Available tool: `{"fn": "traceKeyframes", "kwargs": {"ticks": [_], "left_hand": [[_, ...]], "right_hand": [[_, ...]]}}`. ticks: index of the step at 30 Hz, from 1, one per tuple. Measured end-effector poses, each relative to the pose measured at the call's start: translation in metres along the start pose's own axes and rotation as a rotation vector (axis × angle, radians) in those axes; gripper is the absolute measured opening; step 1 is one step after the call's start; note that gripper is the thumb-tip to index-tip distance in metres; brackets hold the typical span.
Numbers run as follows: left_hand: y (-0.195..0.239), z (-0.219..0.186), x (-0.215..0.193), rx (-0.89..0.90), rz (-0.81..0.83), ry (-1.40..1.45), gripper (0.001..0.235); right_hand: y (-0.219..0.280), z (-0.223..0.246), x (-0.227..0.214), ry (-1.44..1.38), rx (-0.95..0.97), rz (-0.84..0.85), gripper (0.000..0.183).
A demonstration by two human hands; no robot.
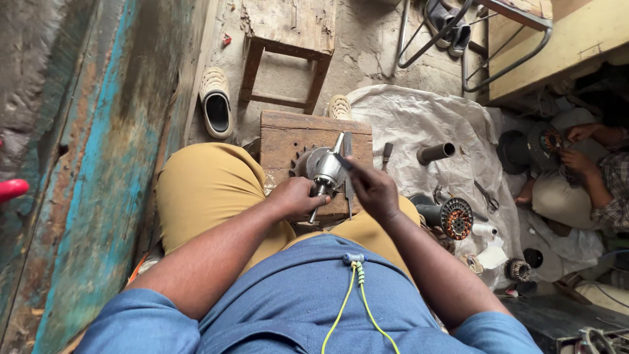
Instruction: The person uses a flat metal tool to scrape and clean the surface of a motor rotor held on a wooden block. They repeatedly rotate the rotor and scrape different sections while seated in a workshop.
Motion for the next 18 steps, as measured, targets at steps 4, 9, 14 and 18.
{"fn": "traceKeyframes", "kwargs": {"ticks": [4,9,14,18], "left_hand": [[-0.003,-0.003,0.001,0.032,0.026,0.001,0.051],[0.002,-0.001,0.001,0.061,-0.036,0.011,0.049],[-0.003,-0.001,0.001,0.052,0.018,-0.014,0.049],[0.001,-0.003,0.002,0.053,0.002,-0.022,0.050]], "right_hand": [[-0.002,-0.002,0.002,0.120,-0.050,0.034,0.035],[-0.011,-0.009,-0.003,-0.038,0.235,0.032,0.029],[0.000,-0.003,0.008,-0.045,-0.035,-0.037,0.028],[-0.003,-0.013,0.004,-0.200,0.282,-0.065,0.029]]}}
Point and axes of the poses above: each hand's wrist, its own y-axis away from the middle knuckle, its own x-axis out of the palm, z = x × y, the point moved 1 cm from there along -y, towards the middle knuckle, and after that the axes turned 15 degrees about z, right-handed, at the moved point
